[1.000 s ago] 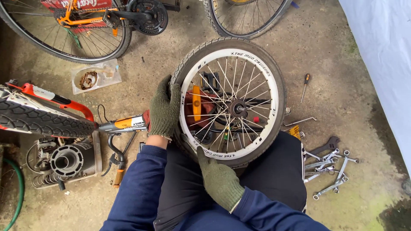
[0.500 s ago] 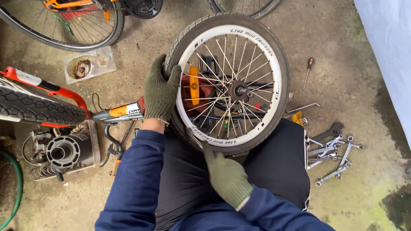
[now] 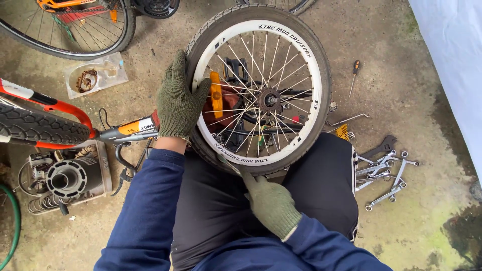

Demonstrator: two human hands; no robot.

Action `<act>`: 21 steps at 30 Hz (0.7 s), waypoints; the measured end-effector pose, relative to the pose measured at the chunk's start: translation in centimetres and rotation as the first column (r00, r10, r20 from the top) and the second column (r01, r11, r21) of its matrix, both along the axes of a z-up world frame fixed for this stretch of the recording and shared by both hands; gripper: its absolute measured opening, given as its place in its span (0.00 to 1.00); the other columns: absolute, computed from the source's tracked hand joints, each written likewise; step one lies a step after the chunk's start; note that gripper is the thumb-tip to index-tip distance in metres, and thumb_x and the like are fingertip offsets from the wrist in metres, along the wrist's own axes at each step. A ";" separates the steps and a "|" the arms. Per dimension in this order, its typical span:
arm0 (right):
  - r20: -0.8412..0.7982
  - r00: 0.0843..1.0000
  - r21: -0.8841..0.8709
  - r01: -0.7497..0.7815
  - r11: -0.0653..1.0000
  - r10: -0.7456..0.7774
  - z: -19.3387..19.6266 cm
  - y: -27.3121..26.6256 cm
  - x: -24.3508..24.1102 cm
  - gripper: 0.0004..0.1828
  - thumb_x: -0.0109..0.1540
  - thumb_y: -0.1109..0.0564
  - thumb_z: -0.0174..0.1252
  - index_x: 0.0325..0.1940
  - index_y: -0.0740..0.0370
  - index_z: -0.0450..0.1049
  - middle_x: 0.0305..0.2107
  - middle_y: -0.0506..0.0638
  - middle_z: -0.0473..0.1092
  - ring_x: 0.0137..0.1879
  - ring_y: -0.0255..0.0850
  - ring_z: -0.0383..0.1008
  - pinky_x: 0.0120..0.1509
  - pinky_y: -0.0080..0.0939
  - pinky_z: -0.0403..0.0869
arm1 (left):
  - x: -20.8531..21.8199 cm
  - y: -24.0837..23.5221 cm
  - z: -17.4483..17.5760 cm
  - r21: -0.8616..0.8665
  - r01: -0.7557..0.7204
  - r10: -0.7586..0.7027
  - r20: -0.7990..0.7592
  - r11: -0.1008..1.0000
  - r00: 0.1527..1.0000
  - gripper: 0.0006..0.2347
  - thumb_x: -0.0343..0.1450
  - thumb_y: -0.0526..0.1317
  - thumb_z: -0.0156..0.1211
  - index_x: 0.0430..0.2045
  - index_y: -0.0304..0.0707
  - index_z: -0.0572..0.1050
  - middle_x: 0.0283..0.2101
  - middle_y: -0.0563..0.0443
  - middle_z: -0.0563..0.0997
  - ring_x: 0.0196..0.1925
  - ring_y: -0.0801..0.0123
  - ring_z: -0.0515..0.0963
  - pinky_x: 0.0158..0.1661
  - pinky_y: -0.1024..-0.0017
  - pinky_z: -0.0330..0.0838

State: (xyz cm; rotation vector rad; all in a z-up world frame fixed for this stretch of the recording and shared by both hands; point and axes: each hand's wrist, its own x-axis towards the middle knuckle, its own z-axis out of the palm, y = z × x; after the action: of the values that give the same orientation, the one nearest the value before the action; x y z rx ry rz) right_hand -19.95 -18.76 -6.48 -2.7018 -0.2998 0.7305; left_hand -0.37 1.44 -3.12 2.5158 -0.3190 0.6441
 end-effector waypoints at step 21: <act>0.171 0.977 -0.059 0.135 0.989 -0.123 -3.1 -6.9 -3.0 0.25 0.67 0.48 0.47 0.69 0.37 0.63 0.27 0.49 0.73 0.25 0.49 0.75 0.27 0.50 0.76 | -0.3 -1.6 0.2 0.239 -0.168 0.149 0.096 0.956 0.984 0.24 0.74 0.43 0.64 0.62 0.30 0.65 0.51 0.37 0.79 0.45 0.51 0.83 0.44 0.60 0.78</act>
State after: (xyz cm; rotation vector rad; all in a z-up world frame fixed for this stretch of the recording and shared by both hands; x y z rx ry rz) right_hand -22.98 -25.63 -9.59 -2.8233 -0.1380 0.4865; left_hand -0.65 -0.15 -2.96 2.7802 -0.2380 0.8106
